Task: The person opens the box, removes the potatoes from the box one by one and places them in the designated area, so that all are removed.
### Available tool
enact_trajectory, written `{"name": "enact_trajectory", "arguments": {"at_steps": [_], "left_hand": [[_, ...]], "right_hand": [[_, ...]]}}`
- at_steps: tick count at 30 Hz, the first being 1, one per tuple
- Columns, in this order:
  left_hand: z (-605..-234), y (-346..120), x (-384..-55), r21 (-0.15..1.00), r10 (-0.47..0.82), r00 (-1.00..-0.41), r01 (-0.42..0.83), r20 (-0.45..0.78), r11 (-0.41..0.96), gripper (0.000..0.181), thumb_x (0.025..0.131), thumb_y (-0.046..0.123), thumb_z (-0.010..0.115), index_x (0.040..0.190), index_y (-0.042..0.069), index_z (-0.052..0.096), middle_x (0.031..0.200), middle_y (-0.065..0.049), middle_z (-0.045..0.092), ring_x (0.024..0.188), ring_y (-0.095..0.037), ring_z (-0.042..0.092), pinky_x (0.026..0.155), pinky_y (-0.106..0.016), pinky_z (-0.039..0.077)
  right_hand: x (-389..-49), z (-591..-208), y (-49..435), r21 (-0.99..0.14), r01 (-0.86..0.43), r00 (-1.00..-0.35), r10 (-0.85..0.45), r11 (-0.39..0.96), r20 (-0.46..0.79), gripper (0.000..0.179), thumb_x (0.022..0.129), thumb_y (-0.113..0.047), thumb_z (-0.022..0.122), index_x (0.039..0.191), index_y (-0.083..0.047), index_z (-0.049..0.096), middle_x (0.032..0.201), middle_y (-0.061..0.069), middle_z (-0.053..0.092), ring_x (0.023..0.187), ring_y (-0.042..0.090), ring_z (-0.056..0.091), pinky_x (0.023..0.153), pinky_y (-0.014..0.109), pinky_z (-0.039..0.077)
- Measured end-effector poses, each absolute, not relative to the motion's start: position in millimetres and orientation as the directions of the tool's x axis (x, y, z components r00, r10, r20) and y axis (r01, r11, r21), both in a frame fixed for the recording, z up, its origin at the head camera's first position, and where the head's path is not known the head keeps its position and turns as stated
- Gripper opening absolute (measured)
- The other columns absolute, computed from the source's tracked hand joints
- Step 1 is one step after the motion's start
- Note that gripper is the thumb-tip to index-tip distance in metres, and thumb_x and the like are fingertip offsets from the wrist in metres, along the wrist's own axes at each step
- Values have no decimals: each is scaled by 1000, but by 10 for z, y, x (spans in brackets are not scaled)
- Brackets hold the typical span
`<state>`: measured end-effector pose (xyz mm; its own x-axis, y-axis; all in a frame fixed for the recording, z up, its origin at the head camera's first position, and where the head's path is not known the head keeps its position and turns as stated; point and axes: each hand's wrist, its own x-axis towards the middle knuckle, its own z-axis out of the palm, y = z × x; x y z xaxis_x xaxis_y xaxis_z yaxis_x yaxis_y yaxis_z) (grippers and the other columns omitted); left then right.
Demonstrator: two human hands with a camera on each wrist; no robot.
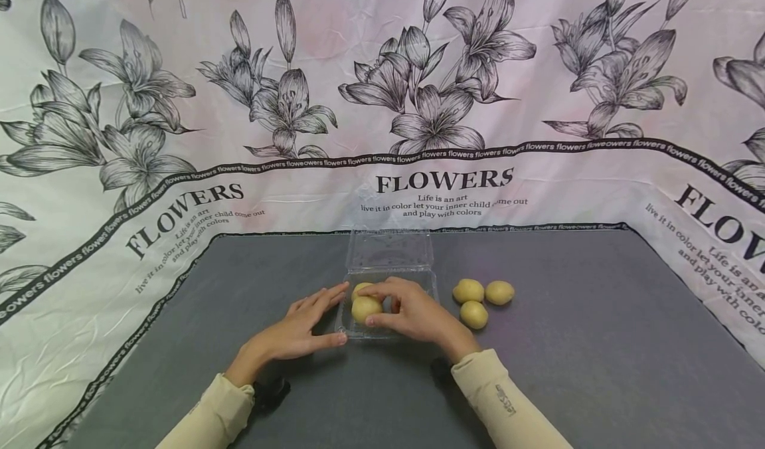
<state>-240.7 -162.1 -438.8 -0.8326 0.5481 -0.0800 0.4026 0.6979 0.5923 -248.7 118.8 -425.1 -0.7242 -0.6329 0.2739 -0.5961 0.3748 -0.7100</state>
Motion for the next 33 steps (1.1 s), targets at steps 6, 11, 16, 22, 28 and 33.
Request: {"name": "enact_trajectory", "arguments": {"at_steps": [6, 11, 16, 22, 28, 33], "left_hand": [[-4382, -1616, -2403, 586, 548, -833, 408, -76, 700, 88, 93, 65, 60, 163, 41, 11, 166, 1, 34, 159, -39, 9, 122, -67, 7], [-4401, -1614, -2406, 577, 544, -836, 410, -72, 706, 88, 93, 66, 60, 163, 42, 12, 166, 1, 35, 159, -40, 10, 122, -68, 8], [-4410, -1616, -2410, 576, 544, -836, 410, -74, 708, 89, 93, 67, 59, 163, 42, 10, 166, 1, 35, 159, -39, 9, 122, -67, 6], [-4392, -1622, -2393, 583, 542, -838, 406, -70, 703, 90, 93, 66, 60, 163, 41, 12, 165, 0, 35, 159, -39, 9, 122, -66, 6], [-4392, -1622, -2388, 589, 545, -836, 411, -61, 696, 88, 93, 65, 60, 163, 41, 13, 165, -1, 36, 159, -40, 9, 122, -67, 7], [-4392, -1620, -2394, 588, 547, -835, 413, -62, 696, 89, 93, 65, 60, 163, 41, 12, 165, -1, 36, 159, -40, 9, 122, -67, 7]], "right_hand": [[-2477, -4251, 1240, -711, -594, -732, -620, 376, 284, 52, 91, -31, 76, 140, -17, 63, 115, 4, 66, 71, 8, 54, 65, 27, 51], [-2455, -4241, 1290, -719, -583, -746, -601, 379, 288, 50, 92, -30, 76, 138, -16, 65, 114, 4, 67, 70, 9, 52, 63, 27, 50], [-2421, -4225, 1351, -705, -599, -747, -583, 381, 319, 47, 91, -27, 77, 135, -16, 67, 110, 3, 67, 67, 7, 52, 61, 27, 49], [-2394, -4208, 1403, -688, -610, -750, -565, 392, 343, 46, 90, -25, 78, 134, -16, 68, 108, 1, 68, 67, 7, 52, 59, 26, 49], [-2386, -4200, 1425, -690, -608, -753, -561, 392, 345, 45, 91, -26, 78, 133, -16, 68, 108, 2, 68, 67, 6, 51, 60, 26, 48], [-2381, -4203, 1455, -688, -615, -748, -563, 385, 352, 45, 90, -25, 79, 133, -16, 69, 107, 2, 67, 66, 6, 50, 59, 26, 48]]}}
